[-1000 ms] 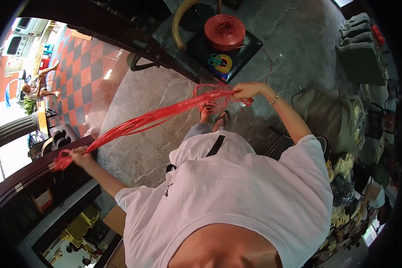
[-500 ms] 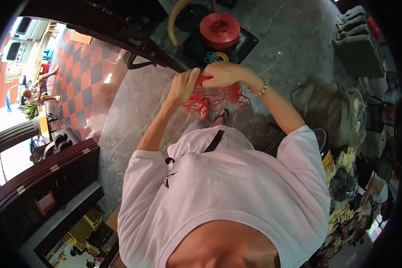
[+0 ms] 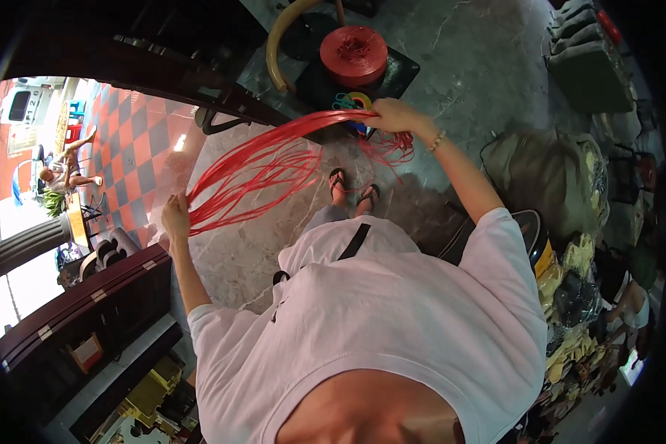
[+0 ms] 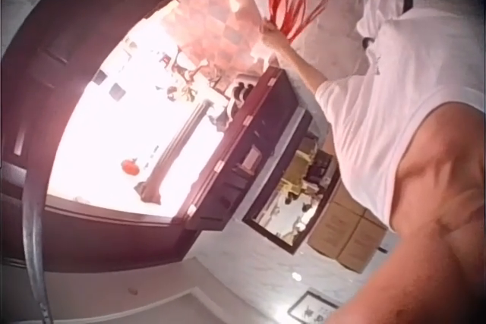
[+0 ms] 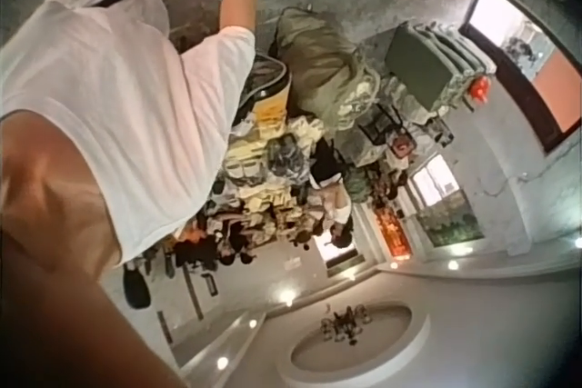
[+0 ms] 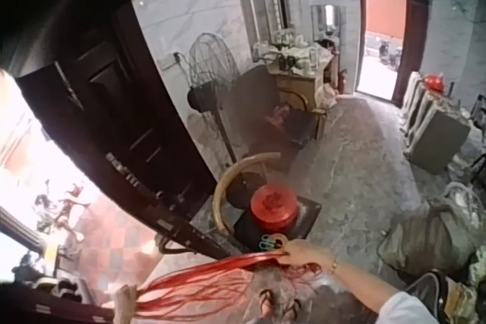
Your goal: Unwinding and measuring red plastic ribbon from a spool for packaging preparation.
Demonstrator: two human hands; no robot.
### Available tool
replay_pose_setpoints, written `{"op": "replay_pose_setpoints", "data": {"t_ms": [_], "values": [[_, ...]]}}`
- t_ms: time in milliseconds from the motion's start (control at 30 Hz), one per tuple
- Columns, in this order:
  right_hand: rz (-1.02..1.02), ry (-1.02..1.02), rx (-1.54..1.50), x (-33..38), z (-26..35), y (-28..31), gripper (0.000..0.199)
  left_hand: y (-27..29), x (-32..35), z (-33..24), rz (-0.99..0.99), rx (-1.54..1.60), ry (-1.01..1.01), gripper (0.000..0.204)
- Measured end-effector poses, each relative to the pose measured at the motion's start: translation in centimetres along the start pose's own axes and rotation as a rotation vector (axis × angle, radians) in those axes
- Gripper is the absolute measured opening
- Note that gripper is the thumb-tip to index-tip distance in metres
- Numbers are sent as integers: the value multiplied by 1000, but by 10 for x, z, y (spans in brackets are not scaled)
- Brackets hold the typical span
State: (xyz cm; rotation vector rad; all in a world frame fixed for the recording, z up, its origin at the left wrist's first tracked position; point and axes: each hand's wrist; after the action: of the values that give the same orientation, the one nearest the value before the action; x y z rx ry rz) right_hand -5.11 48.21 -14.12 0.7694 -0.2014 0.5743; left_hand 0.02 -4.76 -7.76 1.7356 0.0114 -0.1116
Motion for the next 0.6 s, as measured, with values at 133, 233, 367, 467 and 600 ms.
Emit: {"op": "replay_pose_setpoints", "data": {"t_ms": [133, 233, 367, 467, 600], "values": [[-58, 145, 320, -12, 58, -13, 33, -24, -30, -85, -161, 229, -252, 24], [-77, 186, 333, -20, 99, -35, 29, -20, -37, -213, -82, 315, -606, 54], [104, 368, 284, -15, 131, -9, 29, -53, -31, -206, 357, 385, -598, 36], [368, 224, 63, -26, 87, 32, 24, -34, -36, -170, 234, 347, -400, 26], [-80, 293, 300, -47, 16, 83, 23, -4, -36, -87, 69, 207, -185, 25]]}}
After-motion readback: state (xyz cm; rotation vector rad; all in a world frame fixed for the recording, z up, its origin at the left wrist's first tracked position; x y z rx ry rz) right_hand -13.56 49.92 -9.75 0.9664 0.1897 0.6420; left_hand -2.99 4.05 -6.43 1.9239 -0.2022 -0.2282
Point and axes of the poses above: each hand's wrist, its own x-axis away from the middle knuckle, its own y-axis out of the back of the hand, z = x × y, and after that the axes turned 2 degrees about z, right-handed
